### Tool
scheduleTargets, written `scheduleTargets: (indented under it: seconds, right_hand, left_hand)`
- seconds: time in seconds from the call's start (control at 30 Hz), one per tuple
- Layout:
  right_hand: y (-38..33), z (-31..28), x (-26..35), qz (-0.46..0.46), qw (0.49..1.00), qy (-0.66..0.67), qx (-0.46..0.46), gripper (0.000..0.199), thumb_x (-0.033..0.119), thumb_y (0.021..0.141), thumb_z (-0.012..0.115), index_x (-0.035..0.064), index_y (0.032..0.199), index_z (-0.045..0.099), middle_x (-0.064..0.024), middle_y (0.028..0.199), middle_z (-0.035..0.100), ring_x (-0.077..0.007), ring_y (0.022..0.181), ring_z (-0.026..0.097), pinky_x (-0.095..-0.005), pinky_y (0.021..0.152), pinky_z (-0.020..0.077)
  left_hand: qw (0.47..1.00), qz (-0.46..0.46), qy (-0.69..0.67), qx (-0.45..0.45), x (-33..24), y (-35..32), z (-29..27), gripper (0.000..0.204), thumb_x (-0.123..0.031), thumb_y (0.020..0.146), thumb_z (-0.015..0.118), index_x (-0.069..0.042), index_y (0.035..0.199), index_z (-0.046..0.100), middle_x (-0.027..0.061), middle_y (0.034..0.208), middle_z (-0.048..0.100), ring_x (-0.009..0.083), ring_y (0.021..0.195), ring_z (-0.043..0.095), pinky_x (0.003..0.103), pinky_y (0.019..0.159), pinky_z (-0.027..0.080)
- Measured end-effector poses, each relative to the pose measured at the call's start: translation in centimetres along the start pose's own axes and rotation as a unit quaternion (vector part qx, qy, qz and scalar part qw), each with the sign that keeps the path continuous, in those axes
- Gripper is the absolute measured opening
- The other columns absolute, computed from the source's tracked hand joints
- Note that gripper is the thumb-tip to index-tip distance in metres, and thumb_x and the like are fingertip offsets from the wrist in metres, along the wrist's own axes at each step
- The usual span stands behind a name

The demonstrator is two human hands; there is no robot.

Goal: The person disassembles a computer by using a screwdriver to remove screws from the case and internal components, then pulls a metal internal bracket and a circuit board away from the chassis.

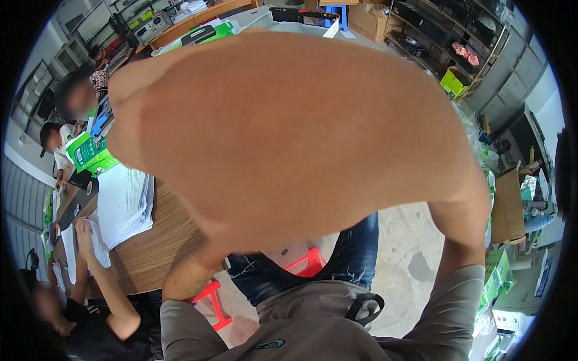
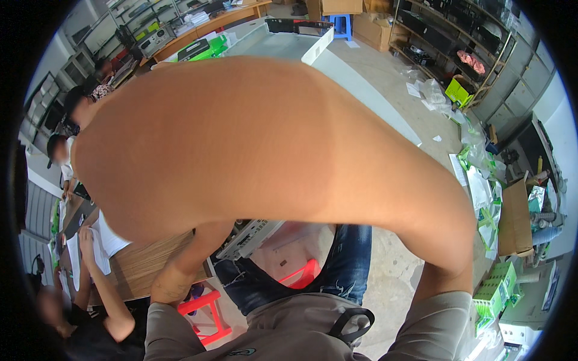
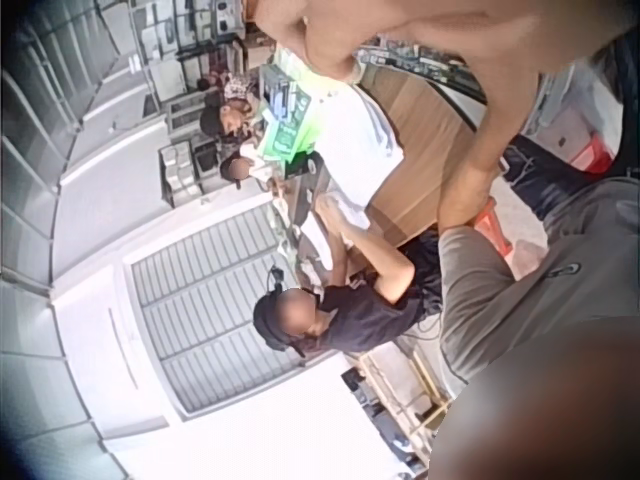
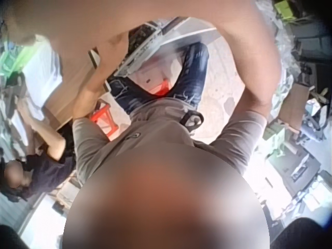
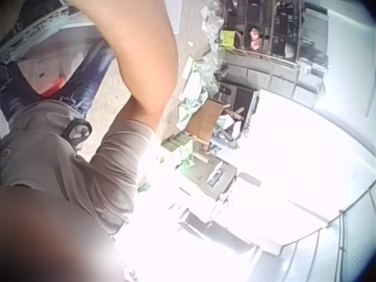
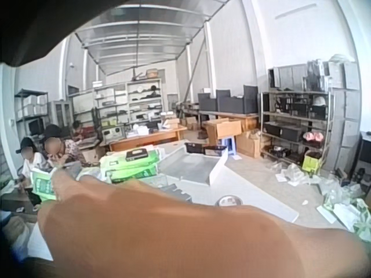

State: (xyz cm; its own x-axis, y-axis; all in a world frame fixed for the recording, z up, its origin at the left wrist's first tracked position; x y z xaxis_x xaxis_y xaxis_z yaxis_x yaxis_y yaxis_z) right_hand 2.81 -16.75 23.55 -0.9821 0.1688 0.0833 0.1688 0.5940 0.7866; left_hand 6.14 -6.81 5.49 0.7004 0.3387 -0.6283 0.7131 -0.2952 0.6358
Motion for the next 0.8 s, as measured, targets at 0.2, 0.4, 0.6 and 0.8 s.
scheduleTargets:
  seconds: [0.2, 0.4, 0.6, 0.8]
  right_hand:
    - [0.1, -0.3, -0.4, 0.011, 1.0, -0.007, 0.002, 0.05, 0.035, 0.079, 0.078, 0.0025, 0.114, 0.064, -0.0131, 0.118, 0.066, -0.0279, 0.112, 0.065, -0.038, 0.087, 0.0557]
    - [-1.0, -0.3, -1.3, 0.05, 0.998, -0.019, 0.017, 0.049, 0.035, 0.079, 0.078, 0.0025, 0.114, 0.064, -0.0132, 0.117, 0.066, -0.0278, 0.112, 0.065, -0.0381, 0.087, 0.0558]
    - [-2.6, -1.1, -2.2, 0.111, 0.992, -0.044, 0.03, 0.049, 0.034, 0.08, 0.078, 0.0024, 0.115, 0.064, -0.0133, 0.116, 0.066, -0.0278, 0.112, 0.066, -0.0381, 0.087, 0.0559]
    - [-2.7, -1.4, -2.5, 0.13, 0.989, -0.06, 0.036, 0.048, 0.034, 0.08, 0.078, 0.0023, 0.115, 0.064, -0.0134, 0.115, 0.067, -0.0277, 0.111, 0.066, -0.0382, 0.087, 0.0559]
  left_hand:
    - [0.993, 0.004, -0.085, 0.076, -1.8, -0.1, 3.1, 0.039, 0.003, 0.093, 0.065, 0.004, 0.131, 0.056, 0.0138, 0.13, 0.06, 0.0246, 0.121, 0.058, 0.039, 0.101, 0.047]
    - [0.995, 0.083, 0.033, 0.054, 0.1, 1.1, 1.9, 0.018, -0.013, 0.093, 0.071, -0.003, 0.108, 0.074, 0.0164, 0.106, 0.073, 0.0296, 0.096, 0.069, 0.04, 0.088, 0.052]
    - [0.996, 0.072, 0.041, 0.033, -0.9, -0.1, 1.5, 0.018, -0.016, 0.093, 0.072, -0.004, 0.105, 0.075, 0.0163, 0.102, 0.074, 0.0302, 0.092, 0.069, 0.041, 0.085, 0.053]
    - [0.997, 0.073, 0.003, 0.032, -1.9, -0.2, 2.5, 0.017, -0.012, 0.092, 0.07, -0.002, 0.106, 0.072, 0.0157, 0.102, 0.072, 0.0296, 0.093, 0.067, 0.042, 0.087, 0.051]
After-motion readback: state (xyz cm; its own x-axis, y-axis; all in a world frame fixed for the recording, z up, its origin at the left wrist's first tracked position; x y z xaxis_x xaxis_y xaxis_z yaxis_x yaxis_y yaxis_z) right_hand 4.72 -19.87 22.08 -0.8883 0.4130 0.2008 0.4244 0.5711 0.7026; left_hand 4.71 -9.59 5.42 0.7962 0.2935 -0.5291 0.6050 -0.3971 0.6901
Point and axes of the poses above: each hand's wrist, its own y-axis towards the middle knuckle, its own z-axis out of the palm, x = y × z, the point moved 9 cm from there along y, towards the middle knuckle
